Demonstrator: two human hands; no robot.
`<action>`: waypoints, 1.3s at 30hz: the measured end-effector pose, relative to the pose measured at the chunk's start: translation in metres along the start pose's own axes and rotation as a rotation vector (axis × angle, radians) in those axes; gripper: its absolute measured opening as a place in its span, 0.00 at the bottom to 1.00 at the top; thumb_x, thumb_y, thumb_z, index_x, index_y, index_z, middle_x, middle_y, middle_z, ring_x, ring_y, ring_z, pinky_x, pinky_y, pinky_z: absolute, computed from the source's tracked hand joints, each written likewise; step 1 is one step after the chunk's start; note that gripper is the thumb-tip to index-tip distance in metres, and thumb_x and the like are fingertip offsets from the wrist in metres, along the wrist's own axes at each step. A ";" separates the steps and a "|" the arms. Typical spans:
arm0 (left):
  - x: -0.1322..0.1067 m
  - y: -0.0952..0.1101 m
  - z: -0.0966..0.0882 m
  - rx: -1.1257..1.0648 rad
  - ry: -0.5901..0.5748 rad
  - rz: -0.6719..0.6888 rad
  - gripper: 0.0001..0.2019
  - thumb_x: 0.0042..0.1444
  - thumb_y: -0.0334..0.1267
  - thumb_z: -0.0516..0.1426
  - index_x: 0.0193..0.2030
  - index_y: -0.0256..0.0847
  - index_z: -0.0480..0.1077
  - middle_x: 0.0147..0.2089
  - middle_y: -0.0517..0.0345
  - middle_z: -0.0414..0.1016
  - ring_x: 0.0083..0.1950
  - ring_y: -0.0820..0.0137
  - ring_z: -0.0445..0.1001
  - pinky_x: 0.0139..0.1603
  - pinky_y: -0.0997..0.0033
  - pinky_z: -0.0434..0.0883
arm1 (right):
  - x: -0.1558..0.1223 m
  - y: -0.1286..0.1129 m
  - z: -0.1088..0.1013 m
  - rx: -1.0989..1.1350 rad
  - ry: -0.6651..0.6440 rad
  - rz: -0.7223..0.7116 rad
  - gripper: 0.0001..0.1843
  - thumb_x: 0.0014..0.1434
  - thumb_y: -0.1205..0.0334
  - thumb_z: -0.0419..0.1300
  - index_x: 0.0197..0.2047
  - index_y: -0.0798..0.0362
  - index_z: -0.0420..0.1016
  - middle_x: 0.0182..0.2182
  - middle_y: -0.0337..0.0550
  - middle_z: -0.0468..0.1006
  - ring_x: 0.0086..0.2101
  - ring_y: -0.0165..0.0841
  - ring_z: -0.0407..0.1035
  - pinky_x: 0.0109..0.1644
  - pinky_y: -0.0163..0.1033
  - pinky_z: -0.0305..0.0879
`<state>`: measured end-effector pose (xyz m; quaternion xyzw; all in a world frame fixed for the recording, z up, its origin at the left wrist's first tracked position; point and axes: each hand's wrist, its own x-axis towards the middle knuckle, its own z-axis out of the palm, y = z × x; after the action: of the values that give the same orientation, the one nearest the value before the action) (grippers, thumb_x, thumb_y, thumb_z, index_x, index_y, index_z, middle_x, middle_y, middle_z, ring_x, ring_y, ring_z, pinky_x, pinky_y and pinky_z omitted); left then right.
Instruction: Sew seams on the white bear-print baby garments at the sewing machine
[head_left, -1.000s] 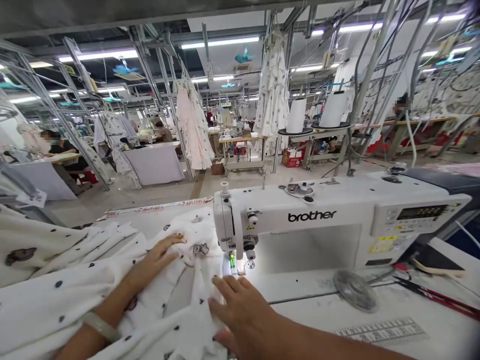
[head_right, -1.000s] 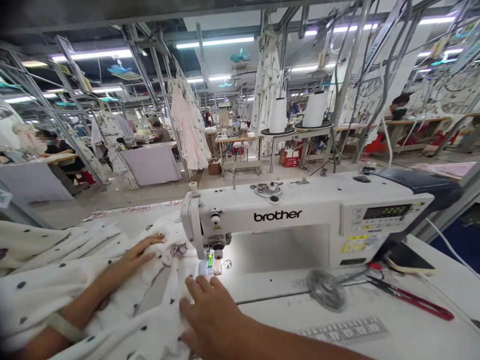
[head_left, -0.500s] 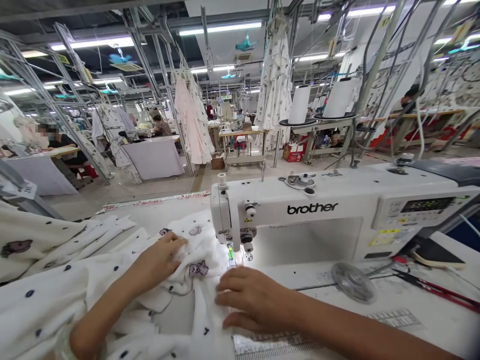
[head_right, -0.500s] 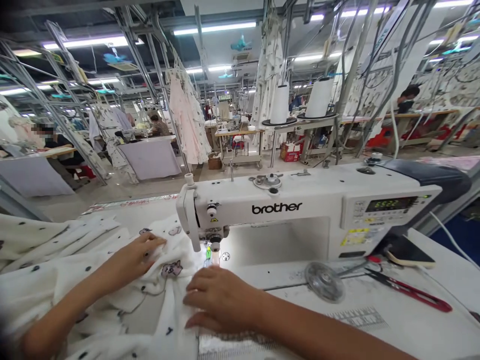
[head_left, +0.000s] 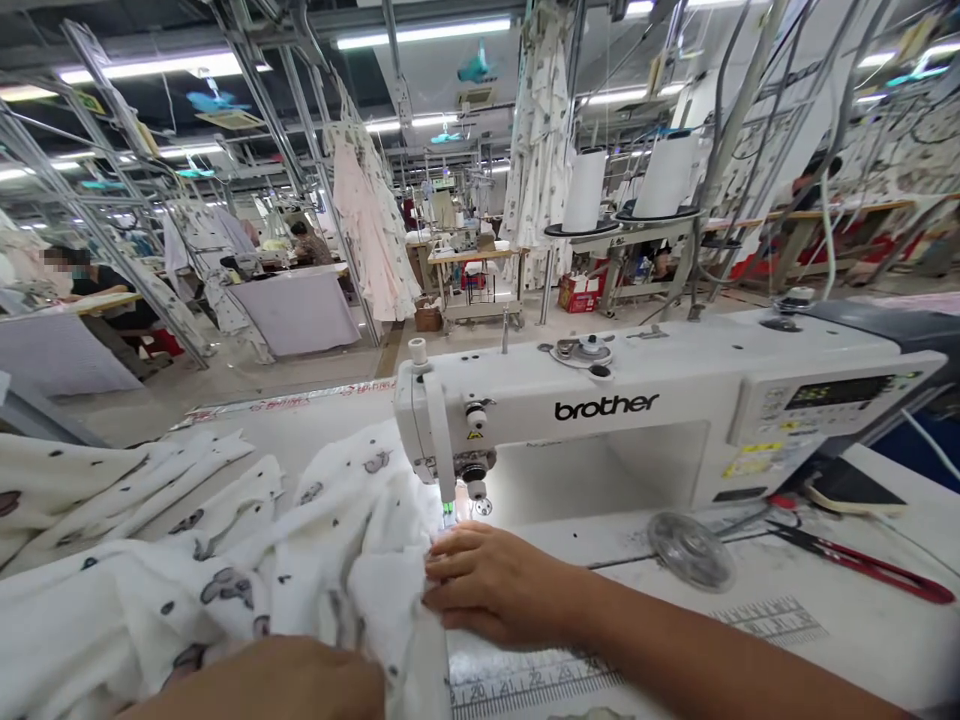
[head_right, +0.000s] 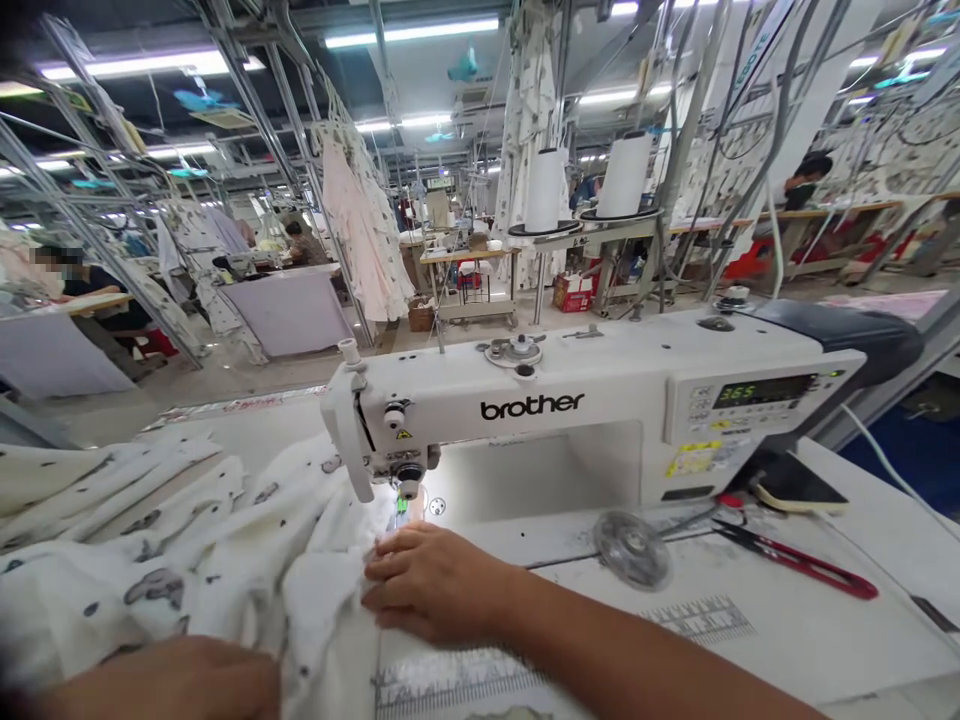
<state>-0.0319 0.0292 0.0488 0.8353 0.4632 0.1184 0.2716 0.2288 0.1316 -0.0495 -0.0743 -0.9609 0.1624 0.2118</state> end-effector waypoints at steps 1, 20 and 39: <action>0.008 0.006 0.003 -0.004 -0.118 0.008 0.03 0.55 0.45 0.61 0.35 0.53 0.76 0.32 0.65 0.79 0.31 0.70 0.77 0.32 0.76 0.71 | -0.001 0.000 0.000 -0.001 0.002 -0.002 0.12 0.70 0.61 0.55 0.51 0.54 0.74 0.50 0.41 0.77 0.55 0.33 0.65 0.65 0.40 0.54; 0.057 -0.059 0.080 0.466 0.311 0.014 0.26 0.57 0.36 0.56 0.64 0.48 0.63 0.63 0.53 0.70 0.60 0.54 0.70 0.58 0.52 0.71 | -0.003 -0.003 0.003 -0.016 0.123 0.026 0.18 0.70 0.55 0.50 0.32 0.54 0.70 0.27 0.43 0.74 0.34 0.34 0.68 0.47 0.40 0.62; 0.068 -0.047 0.074 0.705 0.303 0.000 0.20 0.64 0.32 0.48 0.60 0.46 0.69 0.58 0.52 0.73 0.53 0.55 0.73 0.51 0.49 0.72 | 0.008 -0.001 -0.002 -0.174 -0.052 0.017 0.11 0.71 0.60 0.52 0.41 0.57 0.71 0.39 0.48 0.76 0.49 0.37 0.67 0.61 0.44 0.59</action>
<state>0.0053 0.0809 -0.0420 0.8505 0.5103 0.0740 -0.1039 0.2225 0.1332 -0.0447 -0.0963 -0.9758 0.0822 0.1781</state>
